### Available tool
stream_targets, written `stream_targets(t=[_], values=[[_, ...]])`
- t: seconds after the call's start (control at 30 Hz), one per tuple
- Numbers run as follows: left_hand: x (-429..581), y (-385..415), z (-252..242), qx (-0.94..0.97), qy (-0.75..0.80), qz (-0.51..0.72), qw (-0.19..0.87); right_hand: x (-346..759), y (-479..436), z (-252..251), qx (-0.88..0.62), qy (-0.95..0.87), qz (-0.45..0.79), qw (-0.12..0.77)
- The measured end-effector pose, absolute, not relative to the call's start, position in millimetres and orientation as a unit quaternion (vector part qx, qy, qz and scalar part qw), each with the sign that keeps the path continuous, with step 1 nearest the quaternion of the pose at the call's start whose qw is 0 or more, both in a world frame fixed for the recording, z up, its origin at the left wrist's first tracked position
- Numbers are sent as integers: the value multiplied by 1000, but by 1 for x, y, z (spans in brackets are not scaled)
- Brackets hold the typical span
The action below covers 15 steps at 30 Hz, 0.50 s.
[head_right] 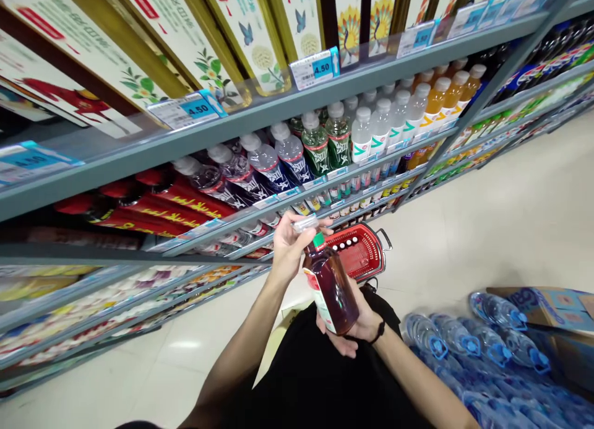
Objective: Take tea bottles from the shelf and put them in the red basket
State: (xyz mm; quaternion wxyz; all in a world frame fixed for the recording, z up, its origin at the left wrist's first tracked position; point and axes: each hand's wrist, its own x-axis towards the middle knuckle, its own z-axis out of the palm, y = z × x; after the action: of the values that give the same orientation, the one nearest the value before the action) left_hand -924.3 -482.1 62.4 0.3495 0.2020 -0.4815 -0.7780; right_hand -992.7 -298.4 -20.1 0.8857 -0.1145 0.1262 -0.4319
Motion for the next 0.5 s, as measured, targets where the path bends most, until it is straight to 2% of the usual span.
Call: stream_targets(t=[0.13, 0.23, 0.37, 0.5], values=[[-915, -499, 61, 223, -608, -709, 279, -994, -300, -9, -122, 277, -506, 808], [-903, -516, 66, 250, -782, -546, 167, -990, -301, -22, -133, 429, -546, 708], [-902, -533, 72, 209, -918, -334, -33, -992, -302, -72, -115, 563, -539, 616], [-928, -533, 54, 158, -931, -256, -206, -1018, -296, -130, -121, 616, -538, 562]])
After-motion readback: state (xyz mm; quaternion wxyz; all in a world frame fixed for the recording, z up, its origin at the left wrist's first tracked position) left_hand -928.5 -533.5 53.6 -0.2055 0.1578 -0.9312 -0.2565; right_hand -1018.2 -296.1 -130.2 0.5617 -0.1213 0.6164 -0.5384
